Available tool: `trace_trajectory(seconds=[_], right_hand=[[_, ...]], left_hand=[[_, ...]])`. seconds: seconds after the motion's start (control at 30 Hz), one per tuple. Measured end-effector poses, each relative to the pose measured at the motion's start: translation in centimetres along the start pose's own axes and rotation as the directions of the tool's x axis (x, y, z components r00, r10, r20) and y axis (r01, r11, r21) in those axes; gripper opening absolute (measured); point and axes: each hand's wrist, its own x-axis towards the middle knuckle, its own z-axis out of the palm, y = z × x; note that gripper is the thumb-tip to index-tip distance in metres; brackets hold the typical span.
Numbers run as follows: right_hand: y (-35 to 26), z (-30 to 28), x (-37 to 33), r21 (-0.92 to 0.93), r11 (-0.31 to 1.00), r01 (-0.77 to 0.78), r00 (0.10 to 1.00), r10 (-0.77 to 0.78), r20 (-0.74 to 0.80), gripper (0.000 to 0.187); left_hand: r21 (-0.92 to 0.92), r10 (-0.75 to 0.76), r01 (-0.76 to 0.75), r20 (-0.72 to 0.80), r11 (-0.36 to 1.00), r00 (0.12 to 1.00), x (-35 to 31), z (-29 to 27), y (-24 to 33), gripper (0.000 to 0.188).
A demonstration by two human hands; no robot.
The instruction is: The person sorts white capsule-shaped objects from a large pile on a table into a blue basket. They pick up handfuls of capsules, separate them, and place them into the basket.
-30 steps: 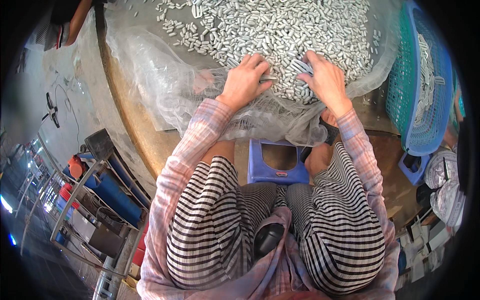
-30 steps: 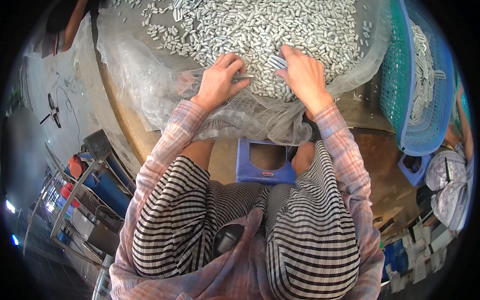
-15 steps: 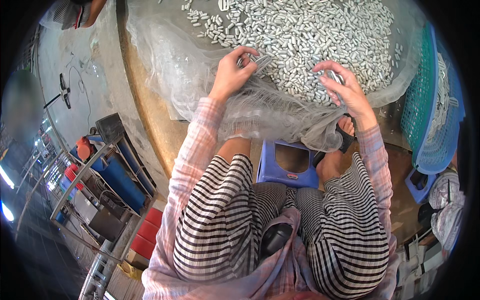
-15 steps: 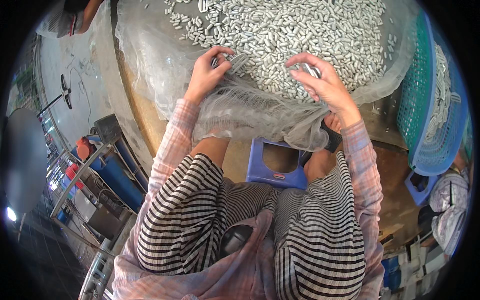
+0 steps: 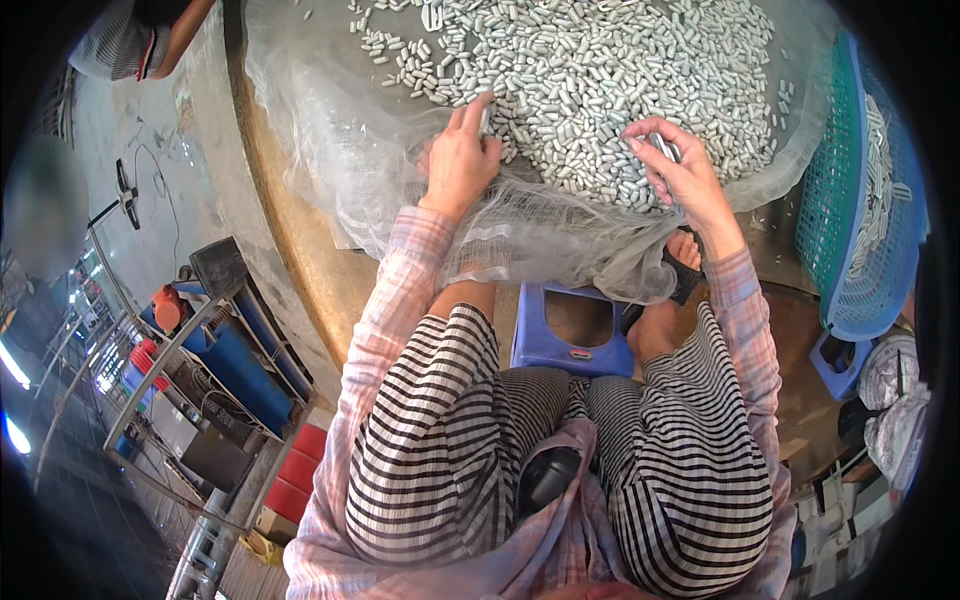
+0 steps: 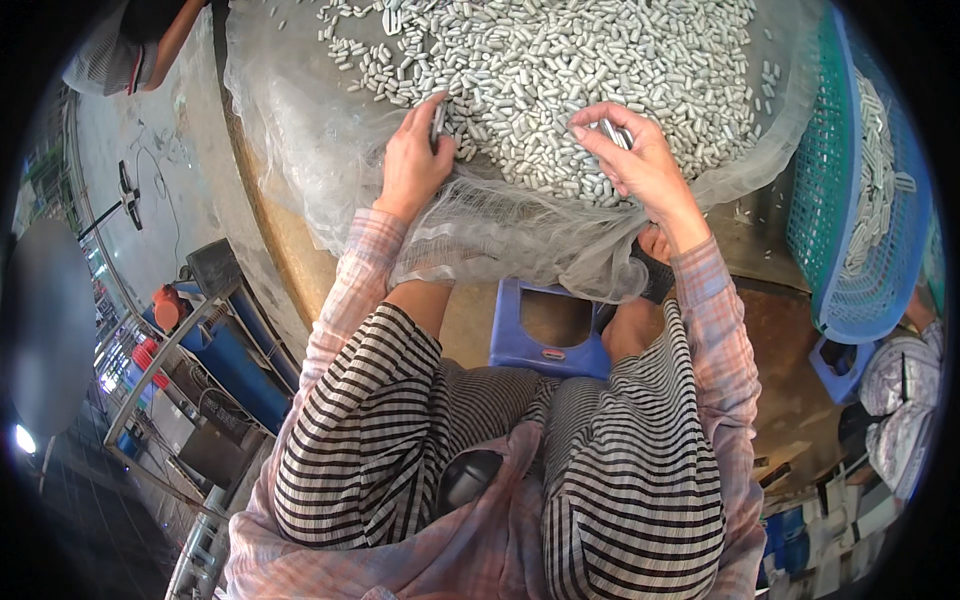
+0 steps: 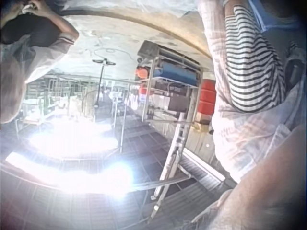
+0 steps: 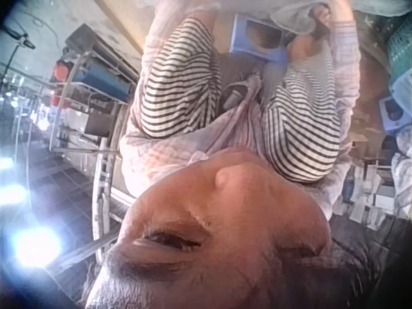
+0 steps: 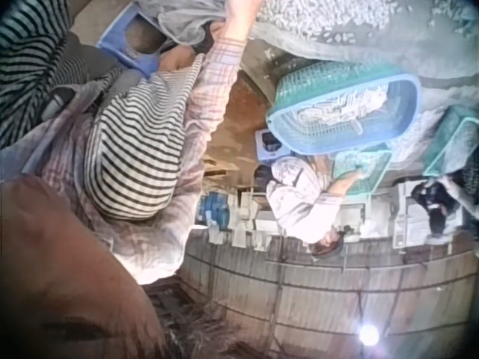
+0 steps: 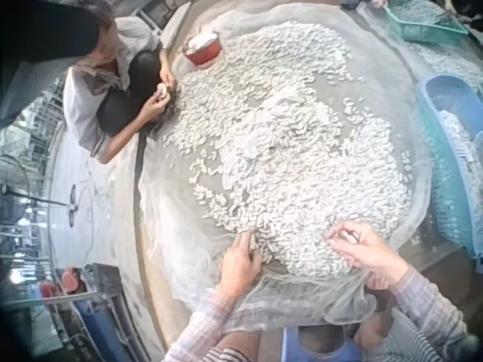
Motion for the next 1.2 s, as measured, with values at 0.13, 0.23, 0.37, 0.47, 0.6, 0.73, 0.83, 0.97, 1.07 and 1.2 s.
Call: trace_trajectory(seconds=[0.13,0.23,0.37,0.47,0.6,0.73,0.83,0.97,1.07,1.2], right_hand=[[0.4,-0.2,-0.2,-0.042,0.998,-0.038,0.999,0.038,-0.001,0.019],[0.4,0.2,-0.3,-0.028,0.998,-0.063,0.996,0.065,0.054,0.018],[-1.6,1.6,-1.3,-0.024,1.000,0.006,0.997,-0.004,0.074,0.020],[-3.0,2.1,-2.4,-0.011,0.987,0.162,0.986,-0.162,0.029,0.021],[-5.1,-2.8,-7.2,0.138,0.910,0.392,0.896,-0.344,-0.281,0.017],[-6.4,-12.9,-14.4,0.119,0.553,0.824,0.452,-0.518,-0.726,0.017],[-5.5,-20.0,-16.6,-0.195,0.577,0.793,0.130,-0.474,-0.871,0.017],[-2.9,-26.4,-16.9,-0.749,0.655,0.099,-0.154,-0.733,-0.662,0.017],[-1.8,-27.0,-19.0,-0.518,0.694,0.499,-0.168,-0.509,-0.844,0.021],[-0.5,-26.9,-24.9,-0.107,0.406,0.907,0.049,-0.355,-0.934,0.019]], left_hand=[[-0.026,0.055,-0.056,-0.054,0.998,0.997,0.1,-1.8,-0.4,0.045],[-0.652,-0.298,0.377,0.235,0.658,0.925,-0.3,-3.9,1.4,0.039],[-0.723,-0.075,0.418,0.455,0.550,0.887,-0.1,-5.7,6.0,0.034],[-0.598,0.000,0.407,0.563,0.691,0.827,0.2,-7.1,10.6,0.025],[-0.511,0.116,0.354,0.680,0.784,0.724,2.1,-8.2,17.4,0.021],[-0.603,0.314,0.176,0.616,0.778,0.722,4.0,-5.6,27.9,0.019],[-0.818,0.540,0.123,0.476,0.562,0.694,4.6,1.4,37.3,0.021],[-0.660,0.806,-0.591,0.039,0.465,0.590,7.1,10.0,43.2,0.041],[-0.916,0.735,-0.165,0.176,0.366,0.655,6.9,11.4,42.3,0.039],[-0.807,0.310,0.270,0.477,0.524,0.823,1.6,12.5,36.4,0.022]])
